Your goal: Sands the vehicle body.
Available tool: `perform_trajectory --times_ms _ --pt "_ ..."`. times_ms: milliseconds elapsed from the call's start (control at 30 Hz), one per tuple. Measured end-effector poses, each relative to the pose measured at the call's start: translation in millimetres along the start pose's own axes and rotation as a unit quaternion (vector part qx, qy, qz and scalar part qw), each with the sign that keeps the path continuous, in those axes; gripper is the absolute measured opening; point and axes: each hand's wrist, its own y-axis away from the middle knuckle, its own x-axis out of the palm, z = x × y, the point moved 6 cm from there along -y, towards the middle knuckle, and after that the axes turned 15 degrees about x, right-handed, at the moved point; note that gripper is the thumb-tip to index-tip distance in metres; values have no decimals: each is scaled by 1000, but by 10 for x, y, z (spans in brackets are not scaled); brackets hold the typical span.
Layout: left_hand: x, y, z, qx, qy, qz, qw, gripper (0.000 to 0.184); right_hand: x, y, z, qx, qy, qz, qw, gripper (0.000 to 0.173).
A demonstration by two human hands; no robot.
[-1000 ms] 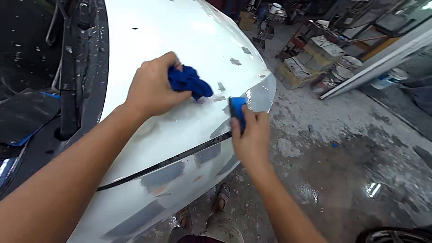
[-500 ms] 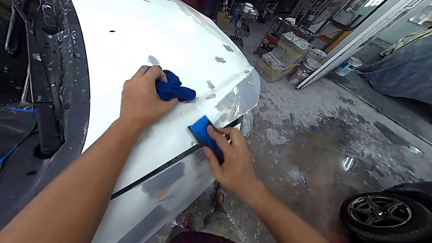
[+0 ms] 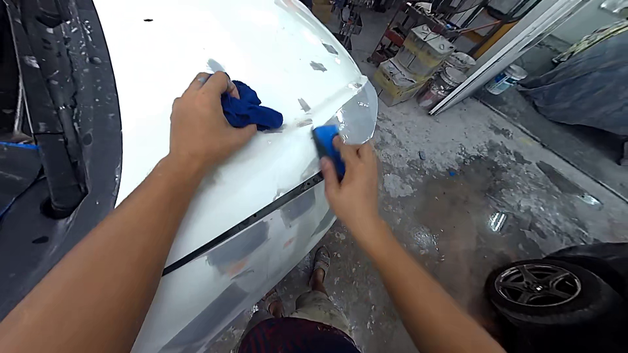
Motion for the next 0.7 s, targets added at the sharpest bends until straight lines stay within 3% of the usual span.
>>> perform_trajectory --times_ms 100,167,267,333,433,500,633,700 --pt "2 -16 14 0 -4 -7 1000 51 -26 454 248 -85 -36 30 995 46" --pt "0 -26 8 6 -2 -6 1000 51 5 298 75 -103 -35 27 994 44" --pt "5 -17 -8 5 1 1 1000 51 59 -311 -302 -4 6 -3 1000 43" --pt "1 -7 -22 7 2 -3 1000 50 23 -311 -197 25 4 -11 1000 44" --pt "-7 -31 -13 11 1 -16 1000 50 -3 109 132 -81 -28 30 996 44" --pt "-2 -46 9 7 0 -12 1000 51 42 -52 -14 -105 -32 44 993 43" --pt "9 -38 13 2 -1 -3 1000 51 146 -964 -531 42 23 6 999 43" --pt "-2 -42 8 1 1 -7 1000 51 99 -870 -336 53 8 7 999 43"
